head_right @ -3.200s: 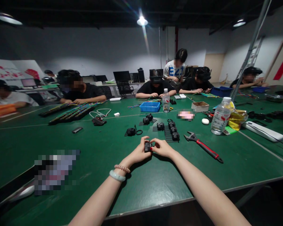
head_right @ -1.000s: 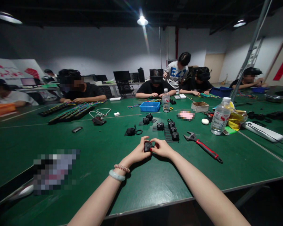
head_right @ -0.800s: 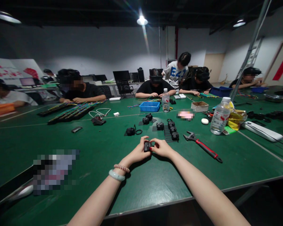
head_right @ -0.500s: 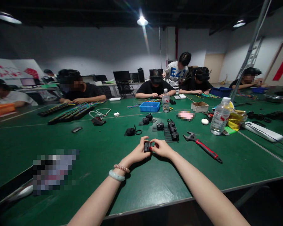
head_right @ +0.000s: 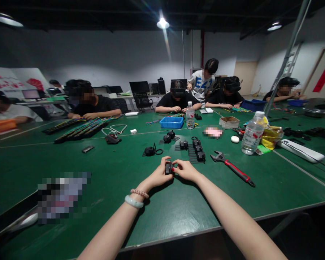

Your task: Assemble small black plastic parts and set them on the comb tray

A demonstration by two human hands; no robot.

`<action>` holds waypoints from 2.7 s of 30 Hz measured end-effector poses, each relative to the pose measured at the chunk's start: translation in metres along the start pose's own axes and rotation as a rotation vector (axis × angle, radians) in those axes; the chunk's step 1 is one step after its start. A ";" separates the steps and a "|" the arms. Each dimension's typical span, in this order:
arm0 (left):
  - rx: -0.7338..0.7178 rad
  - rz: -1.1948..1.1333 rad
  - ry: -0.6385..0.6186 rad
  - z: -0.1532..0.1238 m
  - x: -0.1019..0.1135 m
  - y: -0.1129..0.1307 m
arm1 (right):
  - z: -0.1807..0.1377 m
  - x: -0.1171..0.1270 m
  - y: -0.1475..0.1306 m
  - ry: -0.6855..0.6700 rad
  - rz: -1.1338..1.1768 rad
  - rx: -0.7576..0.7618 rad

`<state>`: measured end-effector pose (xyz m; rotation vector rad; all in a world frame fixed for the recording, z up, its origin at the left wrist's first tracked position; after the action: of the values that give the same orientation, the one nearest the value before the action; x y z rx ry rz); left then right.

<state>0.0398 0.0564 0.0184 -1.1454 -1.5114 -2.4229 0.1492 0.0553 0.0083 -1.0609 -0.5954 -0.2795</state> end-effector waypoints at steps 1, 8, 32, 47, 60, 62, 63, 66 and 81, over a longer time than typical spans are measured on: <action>0.001 -0.002 0.001 0.000 0.000 0.000 | 0.000 0.000 0.000 0.001 -0.002 0.001; -0.006 -0.010 -0.005 0.000 0.000 0.000 | -0.002 0.001 -0.001 0.008 0.040 0.009; -0.011 -0.036 -0.002 0.000 0.001 0.001 | -0.003 -0.002 -0.005 -0.032 0.080 0.047; 0.012 -0.029 -0.001 0.000 0.001 -0.001 | -0.001 -0.002 -0.003 -0.028 0.079 0.025; 0.019 -0.010 -0.007 0.000 0.002 0.002 | 0.001 -0.002 0.000 -0.006 0.050 -0.004; 0.029 -0.005 -0.004 0.000 0.002 0.001 | 0.001 -0.001 0.000 -0.002 0.044 -0.008; 0.032 -0.004 -0.003 0.000 0.002 0.001 | 0.001 -0.001 0.000 -0.001 0.041 -0.010; 0.026 -0.002 -0.004 0.000 0.002 0.001 | 0.001 -0.001 0.001 0.004 0.031 -0.017; 0.015 0.000 0.004 -0.001 0.001 -0.001 | 0.001 -0.002 0.003 -0.017 0.119 -0.023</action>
<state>0.0379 0.0561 0.0185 -1.1364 -1.5257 -2.4084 0.1487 0.0572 0.0052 -1.1177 -0.5434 -0.1737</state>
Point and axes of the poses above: each hand's wrist, its own z-axis towards the middle knuckle, its own x-axis out of the back of the hand, y = z × x, the point moved 7 cm from there along z, towards the middle knuckle, and after that the axes turned 1 degree about y, right-handed, at the moved point
